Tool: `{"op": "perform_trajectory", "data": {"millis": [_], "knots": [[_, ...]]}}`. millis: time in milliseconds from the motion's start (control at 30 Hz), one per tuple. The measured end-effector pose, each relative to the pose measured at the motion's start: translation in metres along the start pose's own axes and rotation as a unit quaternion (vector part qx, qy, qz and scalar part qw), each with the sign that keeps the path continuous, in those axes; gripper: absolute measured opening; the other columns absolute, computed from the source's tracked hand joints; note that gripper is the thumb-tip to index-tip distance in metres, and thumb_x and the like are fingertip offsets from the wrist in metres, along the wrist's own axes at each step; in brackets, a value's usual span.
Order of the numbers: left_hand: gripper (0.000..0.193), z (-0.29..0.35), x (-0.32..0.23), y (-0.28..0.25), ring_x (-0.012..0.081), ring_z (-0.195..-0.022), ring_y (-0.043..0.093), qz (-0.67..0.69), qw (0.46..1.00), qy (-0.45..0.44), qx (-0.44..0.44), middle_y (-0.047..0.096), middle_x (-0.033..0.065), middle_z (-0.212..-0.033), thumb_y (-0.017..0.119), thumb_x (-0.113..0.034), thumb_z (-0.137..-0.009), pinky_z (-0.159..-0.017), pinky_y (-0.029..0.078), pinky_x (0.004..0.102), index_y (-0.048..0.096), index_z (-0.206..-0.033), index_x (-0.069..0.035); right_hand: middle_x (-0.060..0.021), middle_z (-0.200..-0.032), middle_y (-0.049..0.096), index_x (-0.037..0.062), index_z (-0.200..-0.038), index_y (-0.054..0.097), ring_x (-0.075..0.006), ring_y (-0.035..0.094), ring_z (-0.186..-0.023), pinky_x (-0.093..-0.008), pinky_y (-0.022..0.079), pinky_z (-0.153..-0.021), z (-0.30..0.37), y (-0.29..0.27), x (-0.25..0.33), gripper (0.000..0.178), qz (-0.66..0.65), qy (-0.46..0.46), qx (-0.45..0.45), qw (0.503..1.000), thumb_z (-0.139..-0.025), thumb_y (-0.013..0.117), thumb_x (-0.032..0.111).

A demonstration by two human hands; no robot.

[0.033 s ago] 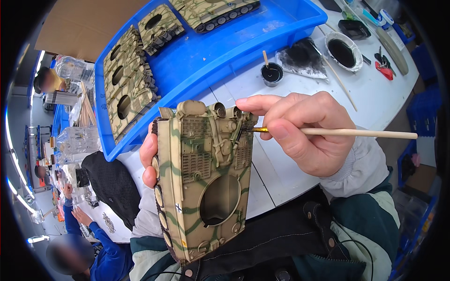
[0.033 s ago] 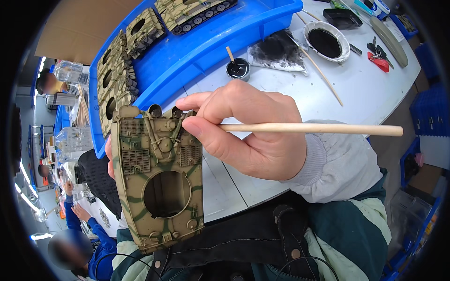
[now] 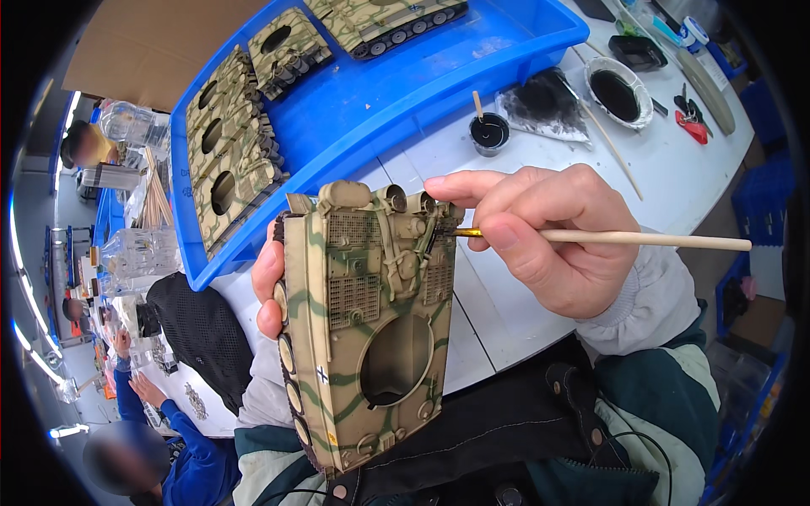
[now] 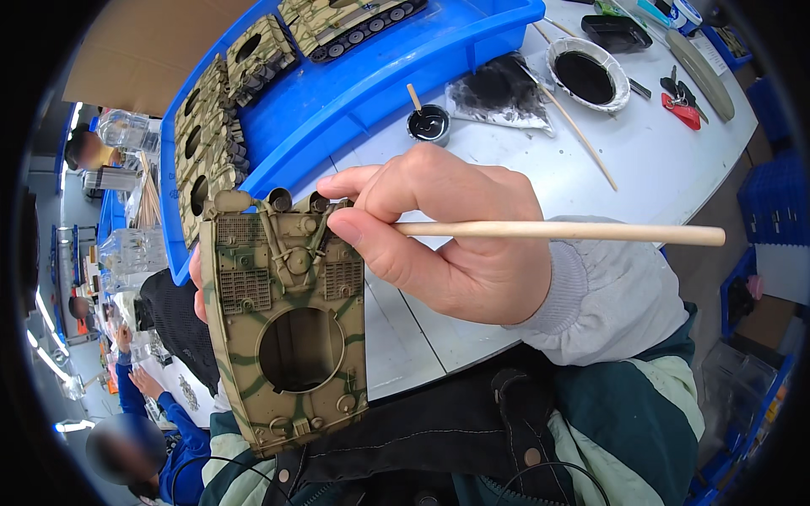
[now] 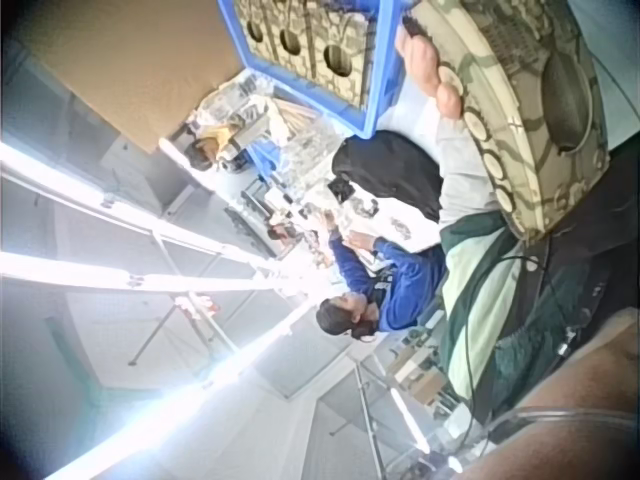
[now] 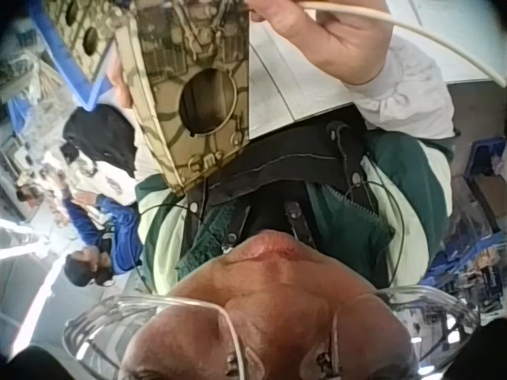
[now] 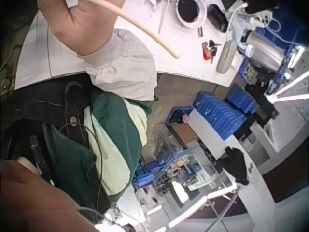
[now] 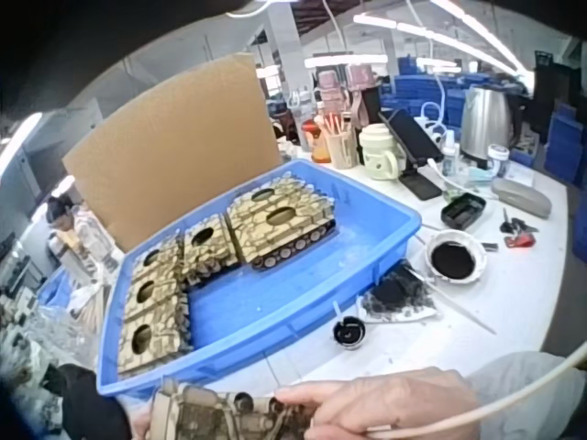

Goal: Applying detailed paint or a wash to miniature toy tank models using a paintbrush.

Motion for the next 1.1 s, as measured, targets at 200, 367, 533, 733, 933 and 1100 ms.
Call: {"op": "perform_trajectory", "data": {"millis": [200,367,533,733,933,1100], "knots": [[0.054,0.002,0.005,0.002,0.0312,-0.1,0.058,-0.037,0.997,0.0,-0.062,0.055,0.0204,-0.111,0.054,-0.042,-0.084,-0.085,0.051,0.0463,0.045,-0.118,-0.001,-0.0139,-0.072,0.057,-0.0002,-0.093,0.042,-0.0307,0.064,-0.086,-0.0491,0.049,-0.087,0.002,-0.003,-0.002,0.006,0.022,0.032,-0.002,0.999,-0.09,0.046,-0.002],[0.052,0.001,-0.002,0.006,0.0285,-0.096,0.059,-0.072,0.994,-0.005,-0.088,0.057,0.0195,-0.108,0.056,-0.042,-0.083,-0.082,0.052,0.0431,0.046,-0.114,0.0,-0.0147,-0.074,0.057,-0.001,-0.093,0.042,-0.036,0.062,-0.094,-0.0445,0.052,-0.085,-0.001,-0.002,0.0,0.005,0.019,0.038,0.004,0.999,-0.09,0.045,-0.003],[0.05,0.0,-0.007,0.01,0.0258,-0.092,0.06,-0.104,0.988,-0.001,-0.117,0.058,0.0178,-0.104,0.058,-0.041,-0.082,-0.079,0.052,0.0402,0.048,-0.11,-0.001,-0.0148,-0.074,0.057,-0.0015,-0.093,0.042,-0.0359,0.062,-0.095,-0.0434,0.053,-0.084,-0.003,0.0,0.003,0.004,0.013,0.021,0.005,1.0,-0.09,0.044,-0.004],[0.046,-0.002,0.007,-0.002,0.022,-0.088,0.06,-0.097,0.987,-0.02,-0.127,0.059,0.015,-0.1,0.06,-0.039,-0.081,-0.076,0.052,0.0365,0.05,-0.106,-0.002,-0.015,-0.075,0.057,-0.0018,-0.093,0.042,-0.0365,0.062,-0.095,-0.0425,0.053,-0.083,0.004,-0.007,-0.005,0.004,0.038,0.048,-0.006,0.998,-0.09,0.043,-0.004],[0.041,0.001,0.003,0.005,0.0175,-0.083,0.059,-0.108,0.984,-0.019,-0.142,0.06,0.0114,-0.096,0.061,-0.037,-0.081,-0.075,0.051,0.0327,0.051,-0.103,-0.004,-0.0151,-0.075,0.057,-0.0017,-0.093,0.042,-0.0366,0.062,-0.095,-0.0424,0.053,-0.083,0.003,-0.004,-0.003,0.004,0.029,0.047,-0.008,0.998,-0.09,0.043,-0.004],[0.037,0.001,0.002,0.01,0.0138,-0.079,0.058,-0.12,0.98,-0.022,-0.16,0.06,0.0084,-0.092,0.062,-0.035,-0.081,-0.073,0.051,0.0296,0.052,-0.1,-0.005,-0.0146,-0.073,0.058,-0.0016,-0.093,0.043,-0.0361,0.062,-0.094,-0.0429,0.053,-0.083,0.001,-0.002,0.0,0.004,0.02,0.025,-0.001,0.999,-0.09,0.045,-0.003]]}}
Point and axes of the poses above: each hand's wrist, its own z-axis away from the middle knuckle, its own y-axis out of the palm, x = y × z, the point moved 6 cm from there along -z, towards the middle knuckle
